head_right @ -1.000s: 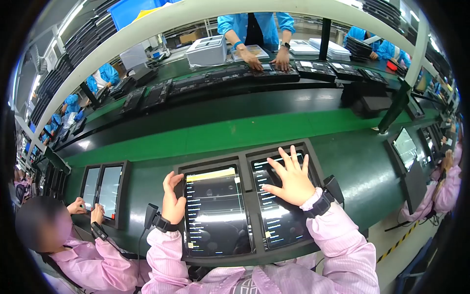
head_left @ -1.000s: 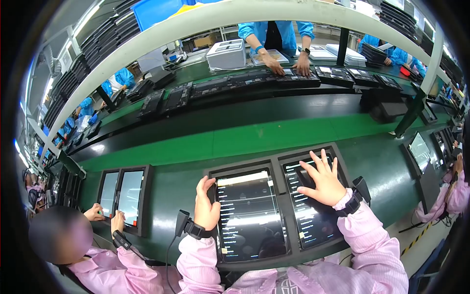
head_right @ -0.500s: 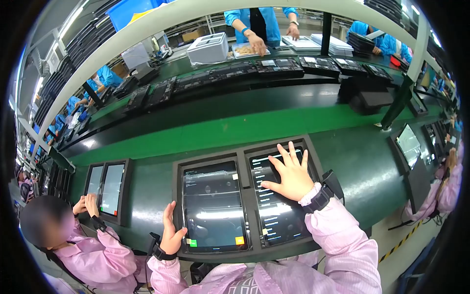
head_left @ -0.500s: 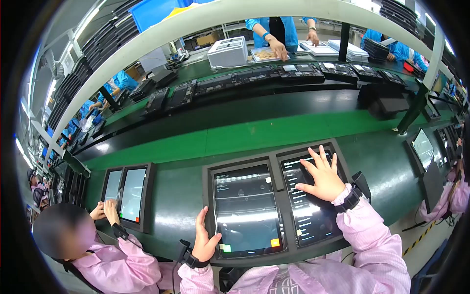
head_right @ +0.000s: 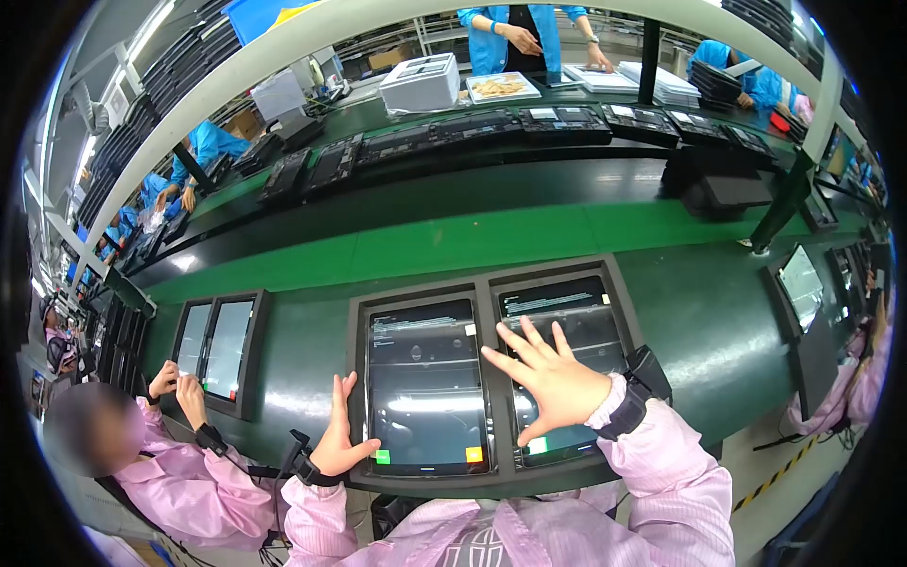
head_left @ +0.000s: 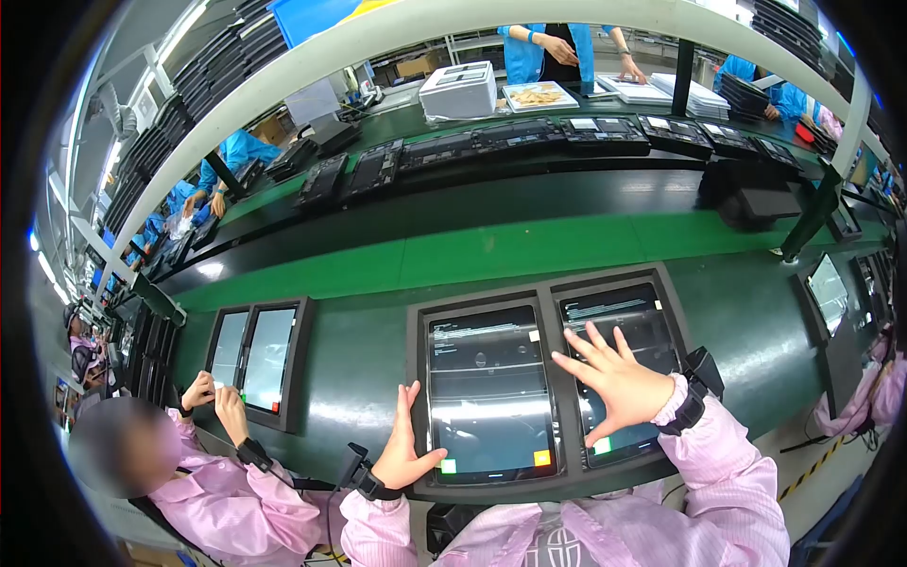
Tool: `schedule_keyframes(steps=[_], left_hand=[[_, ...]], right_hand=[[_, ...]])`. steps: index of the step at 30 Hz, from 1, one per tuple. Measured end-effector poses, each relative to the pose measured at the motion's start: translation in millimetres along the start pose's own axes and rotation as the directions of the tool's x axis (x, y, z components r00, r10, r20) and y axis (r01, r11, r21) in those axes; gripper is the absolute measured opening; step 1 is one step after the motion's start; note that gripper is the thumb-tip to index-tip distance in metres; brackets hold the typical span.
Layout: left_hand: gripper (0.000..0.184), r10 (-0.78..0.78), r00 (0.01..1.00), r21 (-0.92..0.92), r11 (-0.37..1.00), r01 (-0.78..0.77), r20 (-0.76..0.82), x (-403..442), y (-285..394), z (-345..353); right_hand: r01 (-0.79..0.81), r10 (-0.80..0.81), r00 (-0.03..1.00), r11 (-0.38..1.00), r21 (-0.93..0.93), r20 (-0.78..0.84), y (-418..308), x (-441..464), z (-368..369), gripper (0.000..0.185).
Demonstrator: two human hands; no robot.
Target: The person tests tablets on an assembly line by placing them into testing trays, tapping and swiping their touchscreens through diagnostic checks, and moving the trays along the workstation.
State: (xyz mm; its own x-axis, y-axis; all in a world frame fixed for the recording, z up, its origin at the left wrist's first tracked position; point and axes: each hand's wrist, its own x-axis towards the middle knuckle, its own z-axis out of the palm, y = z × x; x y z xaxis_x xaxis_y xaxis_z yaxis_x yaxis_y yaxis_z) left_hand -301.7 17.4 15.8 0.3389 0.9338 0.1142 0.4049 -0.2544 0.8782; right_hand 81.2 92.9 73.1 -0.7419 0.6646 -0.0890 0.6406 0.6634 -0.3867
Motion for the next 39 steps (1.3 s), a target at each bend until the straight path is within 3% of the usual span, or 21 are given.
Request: schedule_keyframes(steps=[4, 6, 10, 12, 13, 16, 20, 30, 32, 36, 38, 39], left_hand=[[0.122, -0.008, 0.998, 0.011, 1.000, 0.007, 0.068, 0.2, 0.4, -6.9], [0.125, -0.050, 0.989, 0.222, 0.975, 0.018, 0.139, 1.5, 11.4, -10.8], [0.123, -0.041, 0.987, 0.295, 0.956, -0.006, 0.154, 3.8, 13.9, -10.7], [0.119, -0.010, 0.999, -0.010, 1.000, 0.010, 0.039, 7.2, 6.1, -10.4], [0.115, 0.007, 1.000, -0.010, 1.000, -0.007, -0.021, 14.0, 5.1, -9.5], [0.106, 0.032, 0.989, 0.090, 0.996, -0.019, -0.144, 45.9, -0.5, -9.9], [0.090, 0.111, 0.953, 0.308, 0.951, -0.020, -0.281, 79.5, -12.1, -11.3], [0.084, 0.140, 0.973, 0.470, 0.882, -0.039, -0.183, 77.9, -6.6, -13.0], [0.085, 0.112, 0.973, 0.420, 0.907, -0.018, -0.200, 77.2, -8.1, -14.0], [0.085, 0.161, 0.908, -0.011, 0.984, -0.179, -0.386, 57.8, -23.6, -7.1], [0.083, 0.072, 0.848, -0.138, 0.976, -0.168, -0.525, 30.5, -31.2, -11.6], [0.082, 0.017, 0.784, -0.069, 0.995, -0.076, -0.621, 13.7, -35.0, -18.9]], right_hand=[[0.024, -0.023, 0.998, 1.000, -0.005, 0.061, -2.6, -1.5, -3.8, 0.133], [0.046, -0.043, 0.993, 0.999, -0.028, 0.108, -3.0, -2.0, -3.3, 0.132], [0.027, -0.023, 0.997, 0.998, -0.057, 0.068, -2.1, -3.1, -0.7, 0.131], [-0.030, 0.028, 0.998, 0.999, -0.030, -0.064, 5.8, -5.1, -3.4, 0.124], [-0.099, 0.091, 0.985, 0.994, -0.048, -0.145, 11.0, -4.9, -3.5, 0.121], [-0.311, 0.269, 0.908, 0.946, -0.088, -0.321, 26.4, -1.2, 1.9, 0.105], [-0.352, 0.314, 0.887, 0.934, -0.056, -0.339, 37.8, 3.1, 5.4, 0.094], [-0.391, 0.358, 0.883, 0.919, -0.054, -0.304, 38.9, 6.2, 6.0, 0.094], [-0.387, 0.357, 0.882, 0.921, -0.041, -0.309, 32.2, 5.9, -0.4, 0.099], [-0.354, 0.361, 0.893, 0.932, 0.075, -0.269, 29.6, 2.1, -3.0, 0.098], [-0.324, 0.343, 0.882, 0.939, 0.114, -0.324, 26.1, 2.2, -3.8, 0.093], [-0.310, 0.333, 0.877, 0.943, 0.122, -0.346, 23.4, 2.6, -6.5, 0.088]])
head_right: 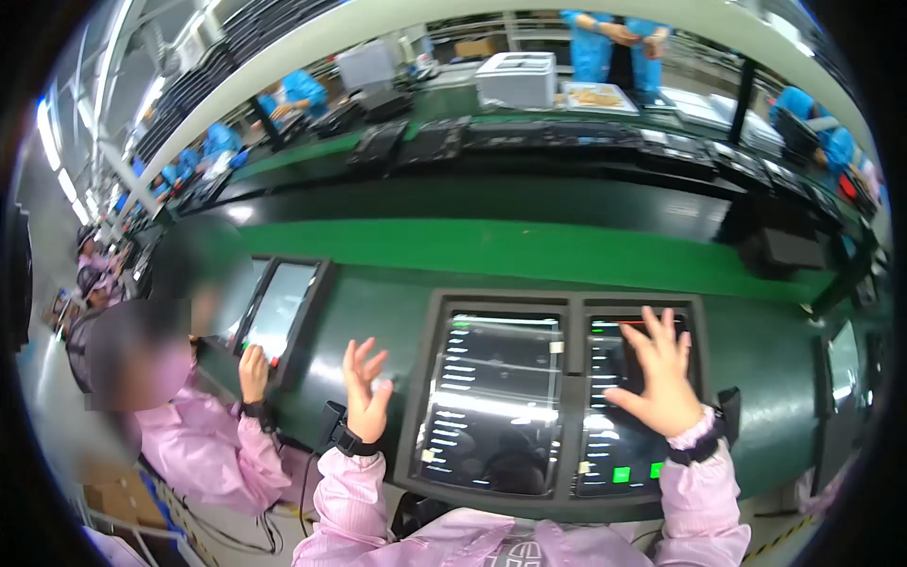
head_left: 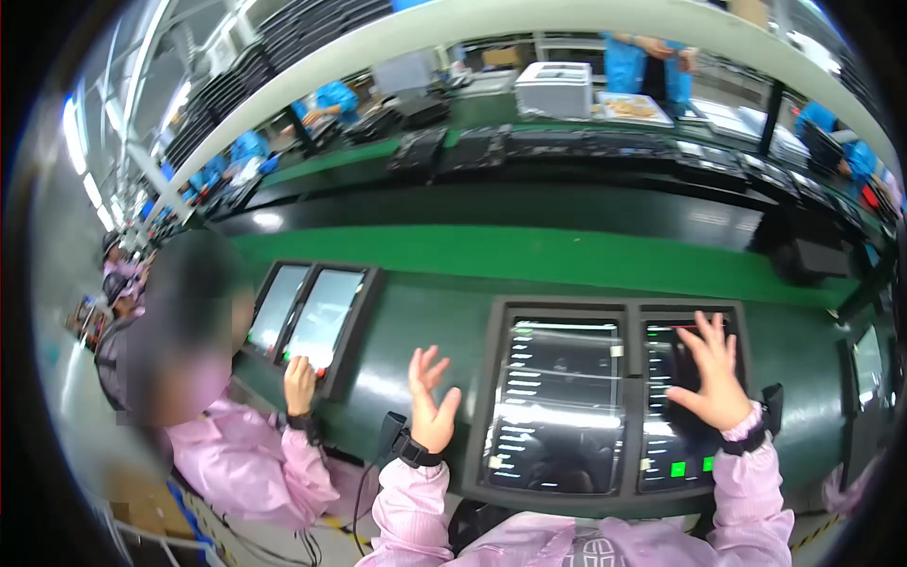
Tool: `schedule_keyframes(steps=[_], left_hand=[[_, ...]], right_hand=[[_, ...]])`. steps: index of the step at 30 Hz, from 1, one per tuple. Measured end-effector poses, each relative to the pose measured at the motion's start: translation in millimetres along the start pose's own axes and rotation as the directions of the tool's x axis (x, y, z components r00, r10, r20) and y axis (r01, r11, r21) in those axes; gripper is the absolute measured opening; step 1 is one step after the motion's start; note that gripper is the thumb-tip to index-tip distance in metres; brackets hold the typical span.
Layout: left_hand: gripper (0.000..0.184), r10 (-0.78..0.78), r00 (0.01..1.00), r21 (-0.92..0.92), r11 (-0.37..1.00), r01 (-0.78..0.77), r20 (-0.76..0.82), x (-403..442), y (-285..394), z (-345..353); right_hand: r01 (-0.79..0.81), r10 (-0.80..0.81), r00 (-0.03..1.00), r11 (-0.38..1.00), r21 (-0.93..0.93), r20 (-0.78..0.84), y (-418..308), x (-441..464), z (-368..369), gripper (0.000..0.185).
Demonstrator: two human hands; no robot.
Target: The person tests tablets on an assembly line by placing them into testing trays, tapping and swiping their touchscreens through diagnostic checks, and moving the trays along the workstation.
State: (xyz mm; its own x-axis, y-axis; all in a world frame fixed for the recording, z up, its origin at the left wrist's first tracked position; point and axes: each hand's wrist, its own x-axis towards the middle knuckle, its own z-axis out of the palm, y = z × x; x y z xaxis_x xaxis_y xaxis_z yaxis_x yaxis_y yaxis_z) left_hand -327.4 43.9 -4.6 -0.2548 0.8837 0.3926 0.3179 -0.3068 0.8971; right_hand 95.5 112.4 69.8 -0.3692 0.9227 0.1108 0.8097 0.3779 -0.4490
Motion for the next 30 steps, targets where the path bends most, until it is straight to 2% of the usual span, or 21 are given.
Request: schedule_keyframes(steps=[1, 3, 4, 5, 6, 7, 9, 11, 12, 13, 15, 17, 19, 20, 21, 25, 28, 30], left_hand=[[0.081, -0.035, 0.991, 0.113, 0.992, 0.049, -0.127, -11.5, -0.9, -20.0], [0.077, 0.070, 0.946, 0.416, 0.907, 0.072, -0.316, -36.4, -9.4, -64.4], [0.077, 0.134, 0.913, 0.457, 0.887, 0.063, -0.386, -49.4, -4.2, -82.1], [0.076, 0.203, 0.872, 0.497, 0.866, 0.053, -0.445, -59.5, 2.1, -96.6], [0.075, 0.255, 0.810, 0.488, 0.872, 0.043, -0.527, -65.6, 6.7, -108.0], [0.073, 0.245, 0.748, 0.443, 0.894, 0.073, -0.617, -69.4, 11.1, -118.2], [0.062, 0.119, 0.692, 0.316, 0.935, 0.163, -0.712, -72.0, 16.3, -132.9], [0.048, -0.001, 0.830, 0.218, 0.965, 0.148, -0.558, -76.9, -0.4, -135.7], [0.038, -0.098, 0.851, 0.016, 0.992, 0.124, -0.517, -72.4, 0.9, -119.7], [0.036, -0.174, 0.896, -0.110, 0.984, 0.141, -0.409, -73.3, -6.6, -109.2], [0.034, -0.305, 0.925, -0.218, 0.942, 0.257, -0.228, -65.3, -5.1, -79.0], [0.037, -0.238, 0.968, -0.099, 0.968, 0.230, -0.074, -49.7, 6.4, -51.0], [0.044, 0.000, 0.996, 0.140, 0.990, -0.013, 0.093, -22.4, 20.7, -32.3], [0.044, 0.058, 0.981, 0.104, 0.992, -0.078, 0.186, -7.3, 28.4, -21.7], [0.047, 0.099, 0.955, 0.145, 0.979, -0.144, 0.278, 9.2, 37.8, -12.0], [0.058, 0.132, 0.871, 0.282, 0.914, -0.292, 0.472, 58.8, 37.2, 24.8], [0.060, 0.103, 0.856, 0.335, 0.891, -0.306, 0.507, 66.9, 25.9, 40.3], [0.061, 0.055, 0.857, 0.447, 0.835, -0.321, 0.513, 62.5, 23.1, 44.6]], right_hand=[[0.013, -0.013, 1.000, 1.000, 0.018, -0.016, -3.1, 0.3, -1.5, 0.084], [0.063, -0.061, 0.996, 0.998, 0.014, -0.072, -5.2, 0.2, 0.6, 0.073], [0.064, -0.062, 0.996, 0.997, 0.041, -0.069, -8.2, 0.6, -1.0, 0.065], [0.040, -0.033, 0.994, 0.997, 0.069, -0.102, -12.1, 0.9, -0.1, 0.048], [0.046, -0.036, 0.993, 0.994, 0.097, -0.110, -13.2, 1.9, -0.2, 0.038], [0.051, -0.037, 0.992, 0.992, 0.117, -0.122, -12.0, 3.3, 0.2, 0.029], [0.085, -0.060, 0.985, 0.984, 0.154, -0.163, -5.2, 3.6, 5.0, 0.022], [0.070, -0.035, 0.983, 0.979, 0.192, -0.177, -5.4, 5.3, 9.1, 0.021], [0.054, -0.025, 0.986, 0.983, 0.177, -0.165, -2.9, 5.1, 12.2, 0.021], [0.030, -0.006, 0.988, 0.987, 0.158, -0.152, -1.4, 5.4, 13.4, 0.021], [0.035, -0.013, 0.989, 0.989, 0.141, -0.151, -7.3, 6.1, 14.8, 0.021], [0.059, -0.041, 0.988, 0.991, 0.117, -0.148, -17.0, 6.5, 13.6, 0.021], [0.087, -0.066, 0.984, 0.988, 0.126, -0.163, -18.6, 6.0, 14.7, 0.022], [0.089, -0.066, 0.987, 0.983, 0.159, -0.145, -18.1, 6.5, 12.6, 0.022], [0.066, -0.043, 0.991, 0.981, 0.180, -0.127, -17.3, 7.1, 10.3, 0.021], [0.032, 0.001, 0.984, 0.983, 0.182, -0.176, -12.2, 6.9, 9.0, 0.023], [0.034, 0.001, 0.980, 0.984, 0.175, -0.198, -6.1, 6.2, 6.1, 0.025], [0.038, 0.002, 0.978, 0.981, 0.189, -0.209, -4.2, 6.4, 4.7, 0.025]])
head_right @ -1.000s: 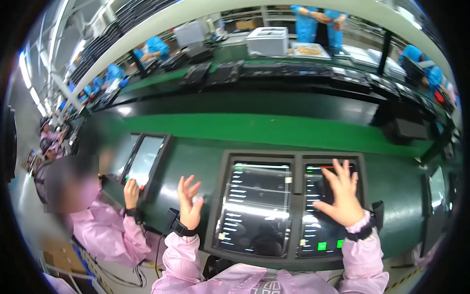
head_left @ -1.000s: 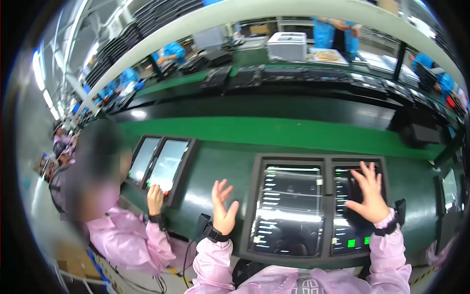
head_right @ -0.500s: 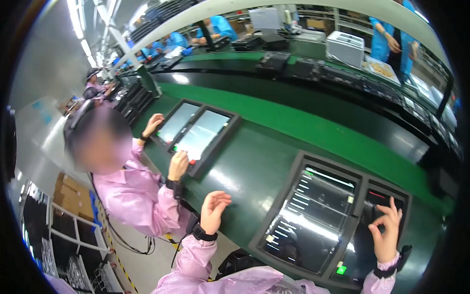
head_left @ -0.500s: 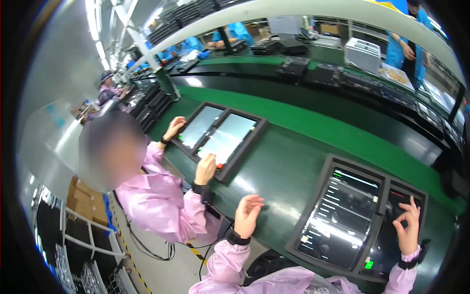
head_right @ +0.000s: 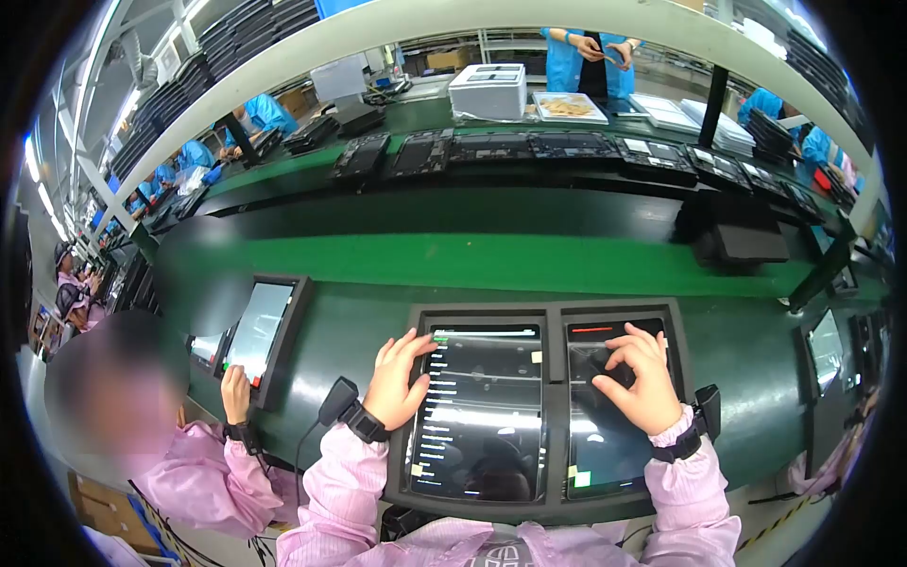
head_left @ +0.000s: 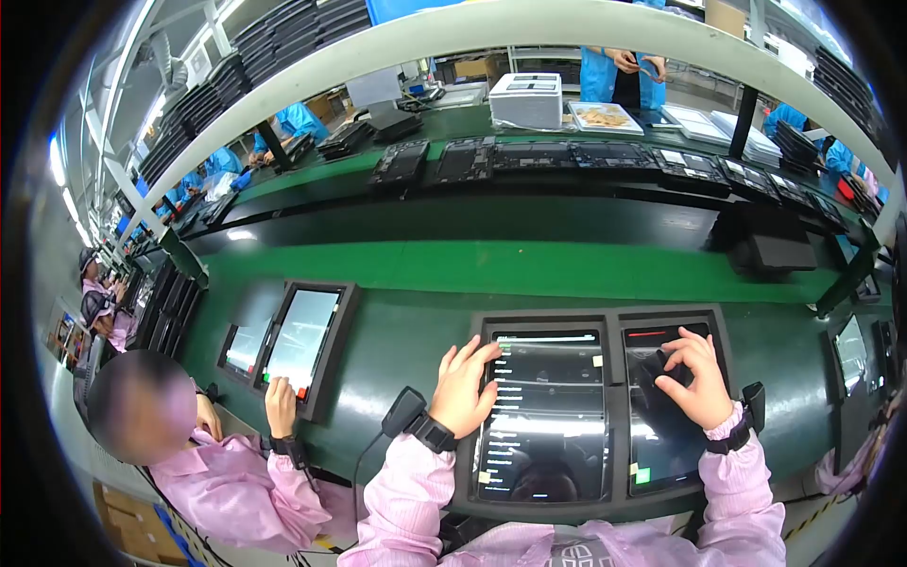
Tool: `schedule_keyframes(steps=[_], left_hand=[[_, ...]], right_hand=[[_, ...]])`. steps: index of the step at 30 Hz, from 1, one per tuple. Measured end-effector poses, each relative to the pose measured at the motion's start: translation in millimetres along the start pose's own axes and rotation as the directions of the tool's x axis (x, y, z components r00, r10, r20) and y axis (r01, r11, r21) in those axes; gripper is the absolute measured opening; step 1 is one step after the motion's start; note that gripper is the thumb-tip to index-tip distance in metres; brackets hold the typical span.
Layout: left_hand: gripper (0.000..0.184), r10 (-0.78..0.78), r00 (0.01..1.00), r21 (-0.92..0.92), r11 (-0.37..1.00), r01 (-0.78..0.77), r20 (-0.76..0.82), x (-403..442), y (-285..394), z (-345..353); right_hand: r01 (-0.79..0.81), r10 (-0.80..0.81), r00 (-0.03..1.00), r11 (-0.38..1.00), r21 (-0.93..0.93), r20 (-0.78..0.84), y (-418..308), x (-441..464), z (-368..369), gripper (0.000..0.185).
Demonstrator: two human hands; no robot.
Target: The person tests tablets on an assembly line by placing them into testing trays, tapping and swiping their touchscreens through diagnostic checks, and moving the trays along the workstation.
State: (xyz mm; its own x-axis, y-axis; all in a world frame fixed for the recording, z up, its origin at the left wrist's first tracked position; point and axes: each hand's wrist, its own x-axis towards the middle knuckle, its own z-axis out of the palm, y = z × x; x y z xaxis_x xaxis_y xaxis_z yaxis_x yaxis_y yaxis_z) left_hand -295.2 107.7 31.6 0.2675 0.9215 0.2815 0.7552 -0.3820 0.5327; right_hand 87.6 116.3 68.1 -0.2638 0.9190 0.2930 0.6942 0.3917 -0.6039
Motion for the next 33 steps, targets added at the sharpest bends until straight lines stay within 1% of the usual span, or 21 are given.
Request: schedule_keyframes(steps=[1, 6, 7, 8, 9, 10, 11, 12, 13, 14, 15, 16, 18, 19, 20, 22, 26, 28, 31, 32, 33], left_hand=[[0.061, 0.006, 0.999, -0.028, 1.000, -0.007, -0.034, -1.5, 1.0, 1.7], [0.062, -0.016, 1.000, -0.004, 1.000, 0.016, -0.015, -0.4, 4.1, 0.0], [0.066, -0.010, 0.998, -0.084, 0.996, 0.005, -0.059, -3.9, 1.5, 2.6], [0.072, -0.058, 0.995, -0.276, 0.961, 0.035, -0.077, -10.0, -6.2, 10.7], [0.078, -0.110, 0.990, -0.452, 0.890, 0.058, -0.089, -16.5, -13.1, 15.7], [0.078, -0.102, 0.991, -0.445, 0.894, 0.054, -0.085, -24.4, -13.3, 16.3], [0.082, -0.104, 0.989, -0.557, 0.830, 0.030, -0.102, -33.3, -12.3, 18.7], [0.087, -0.106, 0.987, -0.661, 0.751, -0.001, -0.121, -39.7, -10.9, 22.6], [0.093, -0.099, 0.992, -0.677, 0.736, 0.021, -0.076, -48.5, -10.1, 21.6], [0.095, -0.093, 0.994, -0.655, 0.755, 0.029, -0.064, -57.3, -6.9, 20.2], [0.096, -0.090, 0.995, -0.634, 0.772, 0.040, -0.048, -66.1, -2.7, 18.4], [0.101, -0.084, 0.996, -0.613, 0.788, 0.053, -0.022, -73.7, 0.1, 16.7], [0.106, -0.056, 0.996, -0.501, 0.862, 0.082, 0.066, -84.2, 4.5, 7.3], [0.108, -0.049, 0.992, -0.424, 0.901, 0.094, 0.116, -88.1, 6.1, 1.8], [0.108, -0.052, 0.993, -0.419, 0.903, 0.094, 0.110, -89.0, 8.9, -1.5], [0.112, -0.015, 0.978, -0.324, 0.942, 0.084, 0.210, -91.5, 14.6, -6.7], [0.115, 0.015, 0.962, -0.262, 0.963, 0.060, 0.274, -88.9, 18.4, -14.3], [0.116, -0.012, 0.948, -0.235, 0.968, 0.090, 0.317, -87.5, 22.0, -17.0], [0.117, -0.049, 0.942, -0.197, 0.973, 0.120, 0.332, -85.5, 27.1, -17.8], [0.117, -0.048, 0.942, -0.197, 0.973, 0.120, 0.333, -85.8, 22.9, -16.1], [0.115, -0.016, 0.960, -0.270, 0.958, 0.095, 0.281, -86.2, 15.7, -13.1]], right_hand=[[-0.012, 0.012, 1.000, 1.000, 0.003, 0.010, 1.0, -0.2, -0.4, 0.025], [0.020, -0.020, 0.999, 1.000, 0.000, 0.038, -2.4, -1.7, -4.4, 0.027], [0.012, -0.012, 0.999, 1.000, -0.001, 0.032, -1.8, -2.4, -7.0, 0.027], [0.014, -0.015, 0.999, 1.000, 0.018, 0.042, -1.8, -3.8, -8.5, 0.028], [0.024, -0.026, 0.999, 0.999, 0.040, 0.047, -2.1, -2.9, -8.9, 0.029], [0.057, -0.064, 0.992, 0.996, 0.062, 0.113, 6.0, -3.5, -9.9, 0.041], [0.054, -0.061, 0.992, 0.997, 0.063, 0.109, 3.3, -4.9, -9.5, 0.041], [0.111, -0.113, 0.976, 0.994, 0.024, 0.185, -1.5, -4.0, -10.2, 0.052], [0.166, -0.156, 0.952, 0.986, -0.014, 0.263, -5.5, -4.1, -11.7, 0.063], [0.197, -0.164, 0.919, 0.979, -0.058, 0.358, -5.4, -6.4, -10.3, 0.087], [0.217, -0.158, 0.876, 0.973, -0.079, 0.456, -8.7, -8.7, -11.2, 0.102], [0.240, -0.163, 0.845, 0.967, -0.090, 0.510, -11.6, -9.9, -11.6, 0.107], [0.279, -0.170, 0.779, 0.956, -0.092, 0.603, -16.5, -13.0, -10.1, 0.118], [0.281, -0.172, 0.778, 0.956, -0.090, 0.604, -17.7, -14.3, -9.8, 0.118], [0.295, -0.170, 0.757, 0.950, -0.098, 0.631, -19.5, -14.4, -9.6, 0.120], [0.311, -0.157, 0.720, 0.944, -0.111, 0.676, -22.2, -16.1, -9.1, 0.125], [0.341, -0.176, 0.715, 0.933, -0.117, 0.677, -23.5, -19.8, -7.6, 0.127], [0.371, -0.161, 0.705, 0.914, -0.165, 0.690, -24.4, -20.9, -5.1, 0.128], [0.321, -0.171, 0.741, 0.940, -0.119, 0.649, -21.0, -19.3, -7.5, 0.126], [0.293, -0.176, 0.785, 0.950, -0.105, 0.594, -17.2, -18.7, -8.8, 0.122], [0.292, -0.176, 0.785, 0.951, -0.105, 0.594, -14.5, -16.4, -9.8, 0.122]])
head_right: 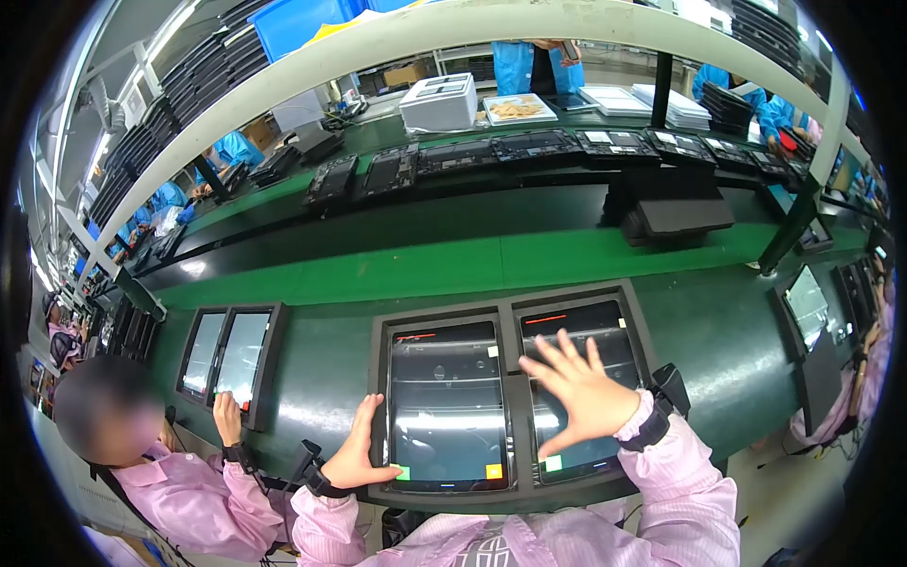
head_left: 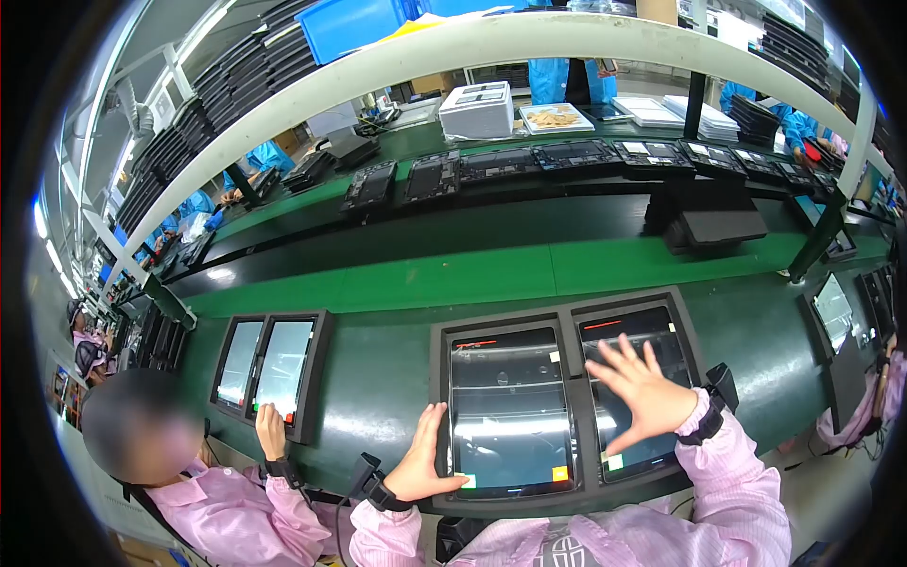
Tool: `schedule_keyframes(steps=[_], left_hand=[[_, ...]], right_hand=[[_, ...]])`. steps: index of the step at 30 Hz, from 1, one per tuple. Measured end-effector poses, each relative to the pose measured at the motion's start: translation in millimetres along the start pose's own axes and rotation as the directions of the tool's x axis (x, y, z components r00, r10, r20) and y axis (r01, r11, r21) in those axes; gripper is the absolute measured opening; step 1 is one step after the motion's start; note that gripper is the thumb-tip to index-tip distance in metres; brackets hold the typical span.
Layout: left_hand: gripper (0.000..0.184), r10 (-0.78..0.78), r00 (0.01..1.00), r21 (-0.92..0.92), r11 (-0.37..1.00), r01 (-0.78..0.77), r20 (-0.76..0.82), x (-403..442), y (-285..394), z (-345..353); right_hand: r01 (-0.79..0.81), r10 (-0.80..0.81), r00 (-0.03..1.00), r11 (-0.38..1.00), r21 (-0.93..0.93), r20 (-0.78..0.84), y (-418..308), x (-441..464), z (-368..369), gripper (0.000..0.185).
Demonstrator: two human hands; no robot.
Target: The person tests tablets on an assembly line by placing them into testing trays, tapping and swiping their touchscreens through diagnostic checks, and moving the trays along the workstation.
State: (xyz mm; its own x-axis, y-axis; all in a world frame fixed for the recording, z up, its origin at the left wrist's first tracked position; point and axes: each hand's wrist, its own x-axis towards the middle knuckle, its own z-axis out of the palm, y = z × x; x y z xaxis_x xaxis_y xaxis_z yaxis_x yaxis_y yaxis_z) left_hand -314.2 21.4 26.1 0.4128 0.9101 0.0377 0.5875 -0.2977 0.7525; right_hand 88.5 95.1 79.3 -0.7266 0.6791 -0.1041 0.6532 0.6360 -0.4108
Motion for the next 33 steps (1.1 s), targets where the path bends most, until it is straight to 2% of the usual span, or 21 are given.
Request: schedule_keyframes(steps=[1, 3, 5, 9, 14, 18, 20, 24, 26, 27, 30, 33], left_hand=[[0.113, 0.044, 0.998, -0.062, 0.997, -0.047, -0.046, 1.4, -5.2, 0.9], [0.110, 0.040, 0.994, -0.067, 0.997, -0.047, -0.106, 10.8, -9.0, 2.9], [0.102, 0.009, 0.971, -0.080, 0.996, -0.029, -0.237, 26.7, -6.7, 4.2], [0.089, 0.051, 0.934, -0.046, 0.996, -0.072, -0.354, 69.8, -16.5, 0.2], [0.084, 0.078, 0.937, 0.070, 0.996, -0.057, -0.341, 75.0, -15.7, -0.7], [0.082, 0.128, 0.939, 0.165, 0.983, -0.078, -0.319, 72.4, -16.9, -0.4], [0.082, 0.101, 0.951, 0.219, 0.975, -0.037, -0.293, 73.4, -11.8, -1.5], [0.082, 0.073, 0.953, 0.141, 0.989, -0.033, -0.294, 74.5, -10.2, -2.0], [0.084, 0.064, 0.919, -0.031, 0.996, -0.082, -0.389, 70.0, -14.2, 3.9], [0.086, 0.071, 0.921, -0.028, 0.996, -0.089, -0.383, 70.0, -14.5, 4.3], [0.090, 0.071, 0.921, -0.168, 0.975, -0.145, -0.384, 65.9, -16.9, 5.9], [0.095, 0.040, 0.934, -0.285, 0.947, -0.149, -0.355, 51.7, -24.3, 8.7]], right_hand=[[-0.083, 0.081, 0.993, 0.996, -0.024, -0.087, 3.3, 1.3, -1.7, 0.118], [-0.213, 0.193, 0.949, 0.975, -0.058, -0.248, 12.2, 1.8, 2.2, 0.105], [-0.256, 0.232, 0.934, 0.965, -0.059, -0.272, 18.4, 2.7, 3.9, 0.098], [-0.273, 0.256, 0.931, 0.961, -0.030, -0.260, 16.0, 6.0, 2.7, 0.096], [-0.282, 0.269, 0.927, 0.959, -0.012, -0.262, 19.8, 7.2, 6.1, 0.095], [-0.276, 0.261, 0.923, 0.961, -0.012, -0.281, 20.3, 8.3, 4.8, 0.087], [-0.269, 0.255, 0.919, 0.963, -0.005, -0.299, 21.8, 7.8, 6.3, 0.081], [-0.275, 0.256, 0.923, 0.961, -0.028, -0.289, 21.0, 8.0, 5.2, 0.081], [-0.278, 0.259, 0.917, 0.960, -0.021, -0.303, 18.3, 10.1, 5.2, 0.083], [-0.283, 0.258, 0.916, 0.958, -0.038, -0.308, 20.5, 11.5, 7.5, 0.085], [-0.316, 0.286, 0.927, 0.944, -0.095, -0.243, 24.3, 11.0, 11.3, 0.088], [-0.303, 0.298, 0.918, 0.953, 0.022, -0.263, 21.8, 9.5, 4.1, 0.098]])
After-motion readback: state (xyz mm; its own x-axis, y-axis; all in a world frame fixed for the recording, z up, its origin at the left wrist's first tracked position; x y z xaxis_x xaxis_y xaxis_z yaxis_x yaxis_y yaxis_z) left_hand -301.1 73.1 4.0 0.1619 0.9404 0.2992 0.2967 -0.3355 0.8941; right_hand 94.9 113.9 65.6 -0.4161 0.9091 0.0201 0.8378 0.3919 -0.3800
